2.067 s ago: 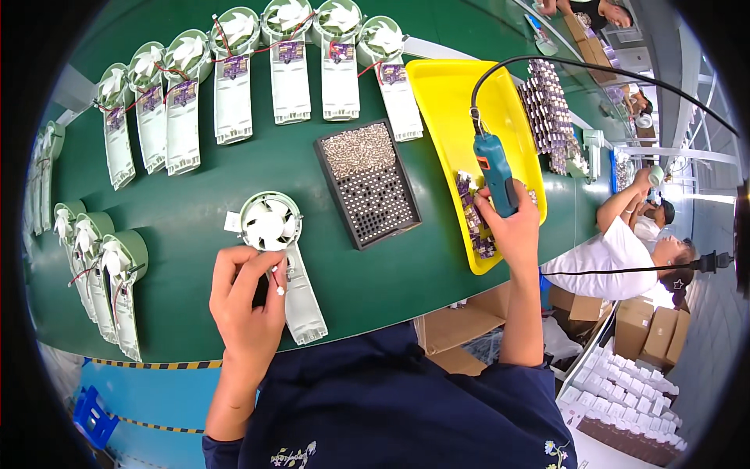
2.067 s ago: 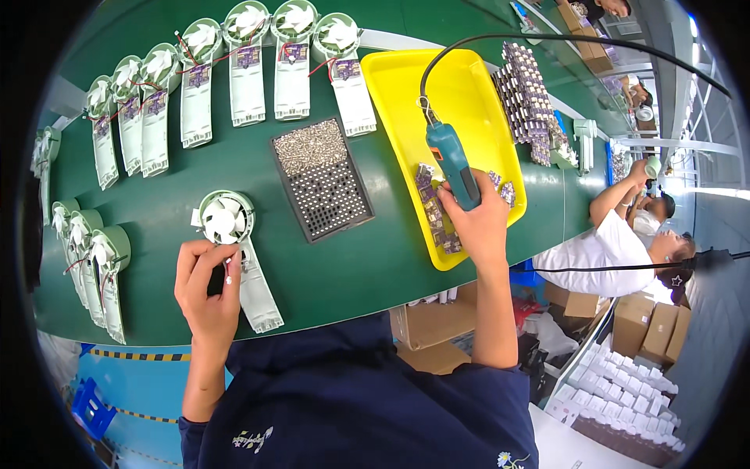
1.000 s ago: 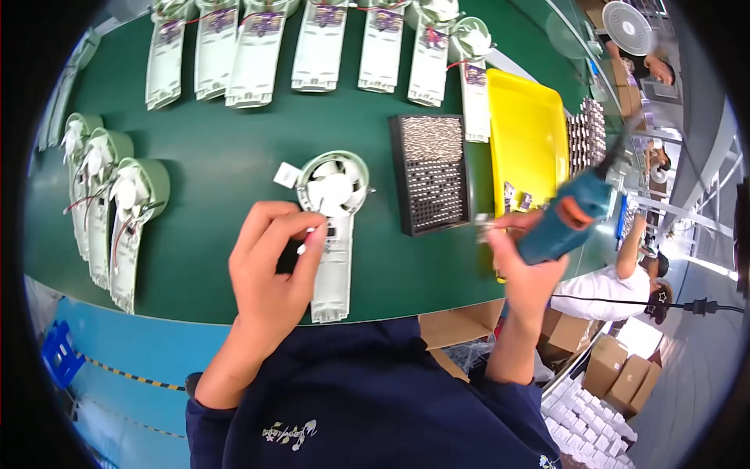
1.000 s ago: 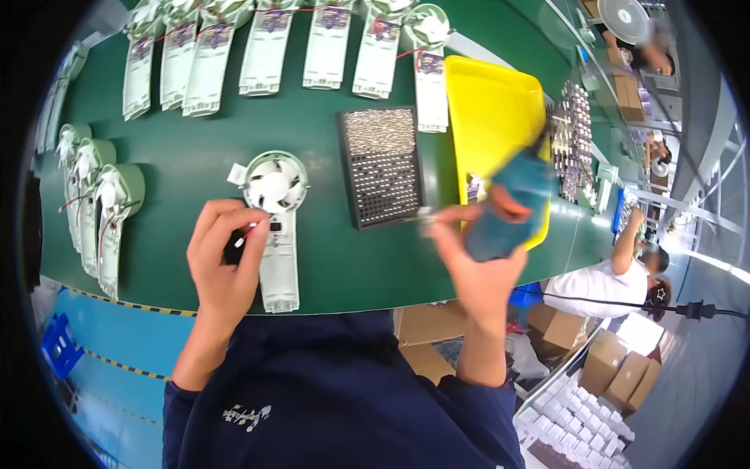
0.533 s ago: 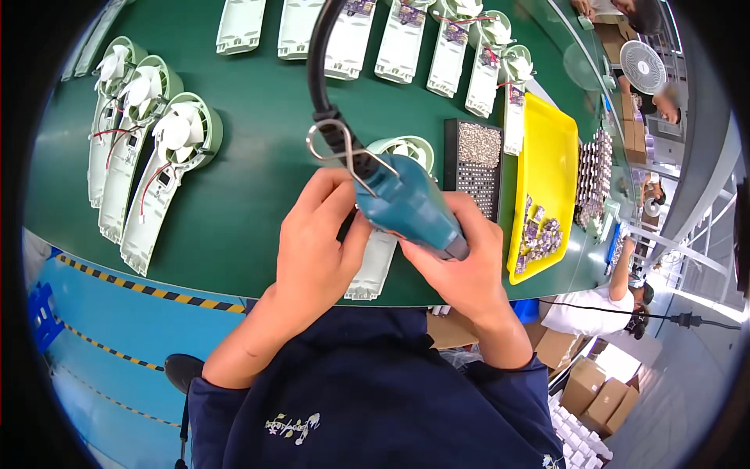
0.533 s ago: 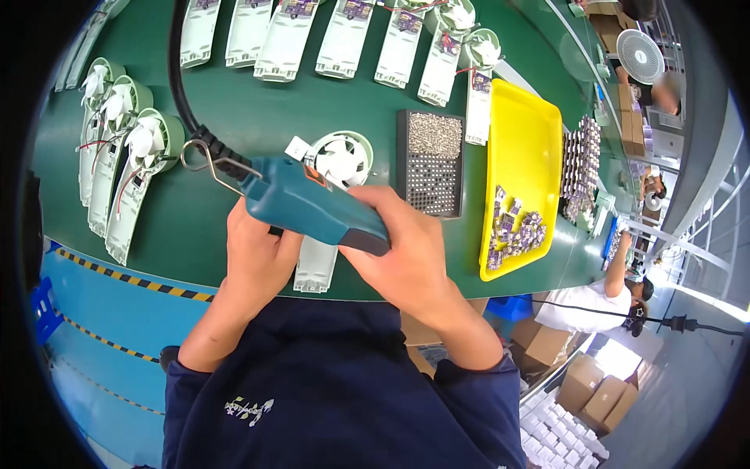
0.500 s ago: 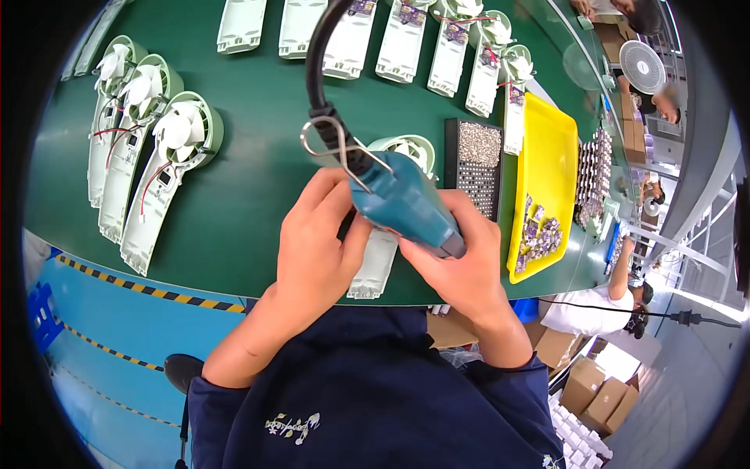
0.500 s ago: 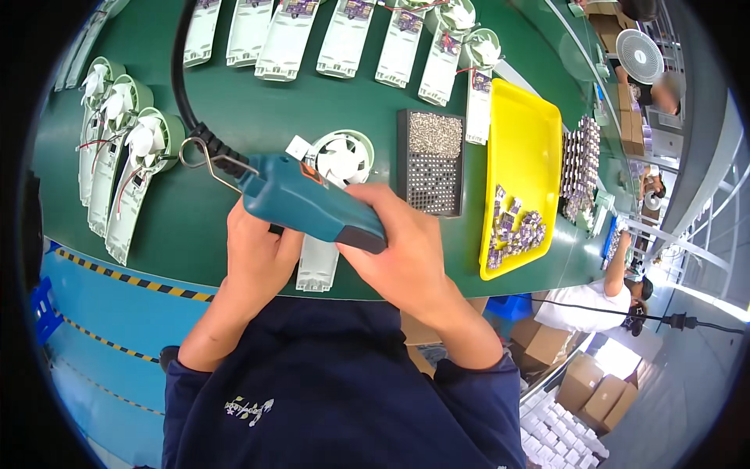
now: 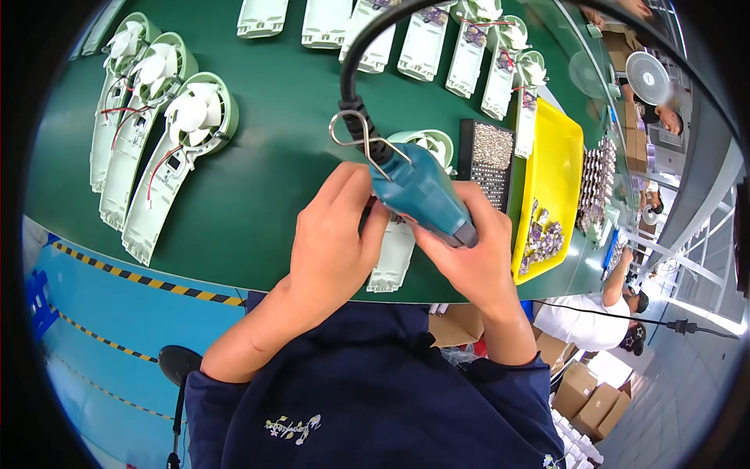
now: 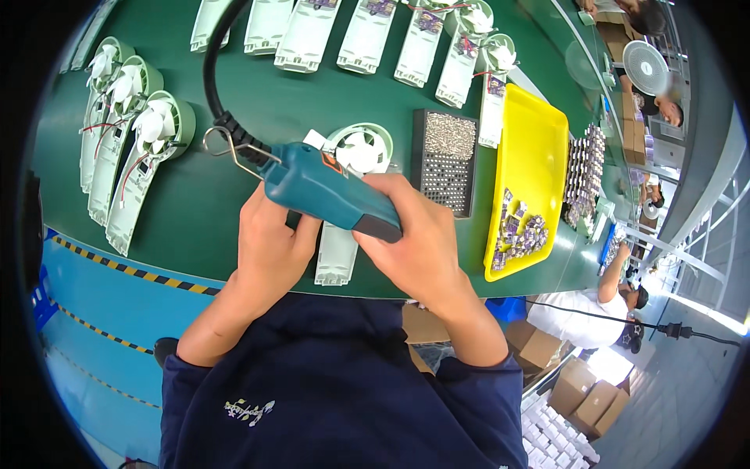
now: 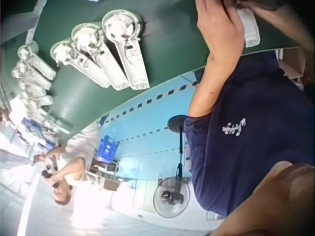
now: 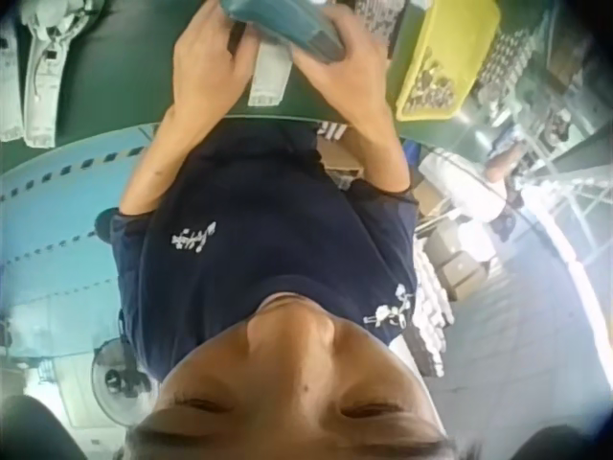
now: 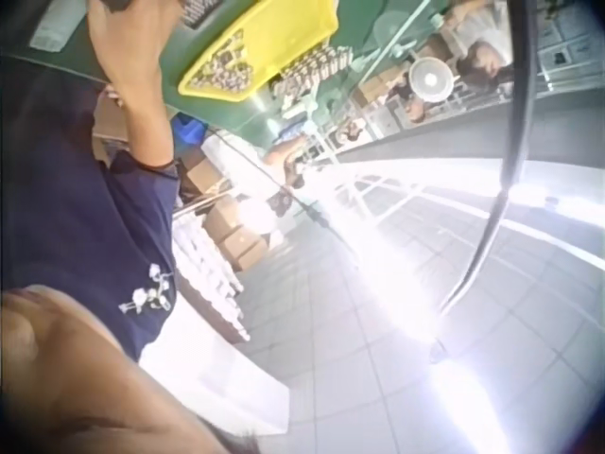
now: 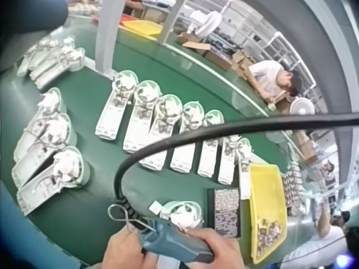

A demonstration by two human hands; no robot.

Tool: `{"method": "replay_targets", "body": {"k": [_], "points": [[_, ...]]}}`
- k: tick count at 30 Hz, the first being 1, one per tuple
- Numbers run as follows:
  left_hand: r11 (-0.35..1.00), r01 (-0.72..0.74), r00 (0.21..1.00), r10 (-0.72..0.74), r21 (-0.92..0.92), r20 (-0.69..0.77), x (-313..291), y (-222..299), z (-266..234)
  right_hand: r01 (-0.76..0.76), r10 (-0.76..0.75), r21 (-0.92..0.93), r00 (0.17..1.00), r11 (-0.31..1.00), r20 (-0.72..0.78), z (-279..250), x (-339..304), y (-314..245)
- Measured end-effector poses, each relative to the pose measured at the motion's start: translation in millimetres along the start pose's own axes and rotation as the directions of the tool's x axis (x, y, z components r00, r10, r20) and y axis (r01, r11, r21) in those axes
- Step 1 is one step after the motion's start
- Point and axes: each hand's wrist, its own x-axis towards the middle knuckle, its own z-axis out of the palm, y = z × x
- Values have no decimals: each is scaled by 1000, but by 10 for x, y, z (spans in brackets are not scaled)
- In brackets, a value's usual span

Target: Assembling handheld mini fans on a factory production line, involving installing circuit boards and securing them with screws.

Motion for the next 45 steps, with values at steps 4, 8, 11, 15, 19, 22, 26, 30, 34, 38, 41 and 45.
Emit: {"method": "replay_targets", "body": {"k": [4,8,11,15,19,22,26,30,34,38,41,45], "points": [[998,-23,1000,23,54,5,-4,13,-8,35,-35,11,999,999,-14,21,-25,35],[997,-44,999,45,63,-11,17,14,-17,25,-23,44,999,999,-34,70,-34,65],[996,-54,999,54,68,1,9,7,-25,28,-27,33,998,999,-50,81,-44,69],[995,-37,998,32,95,57,2,-36,-37,63,-63,14,998,998,-5,74,-27,74],[993,-56,998,53,105,31,3,-9,-32,20,-20,43,1000,999,-5,73,-58,102],[996,-61,998,61,64,-1,7,-1,-14,21,-22,73,1000,997,14,85,-67,128],[999,-25,999,24,-30,-21,10,0,30,-43,47,117,999,992,-28,128,-75,208],[1000,-9,1000,8,-28,-15,3,-4,32,-92,92,84,996,992,9,93,-62,146],[1000,-6,1000,6,-19,-9,-4,-10,33,-78,78,142,997,987,5,116,-60,185],[999,-18,1000,18,-26,-6,9,-16,36,-153,151,167,988,974,27,104,-26,127],[1000,-17,1000,17,-20,-10,21,-3,23,-173,171,132,985,976,30,79,7,66],[998,-36,997,33,53,66,31,38,-4,-170,169,39,985,985,30,14,14,48]]}}
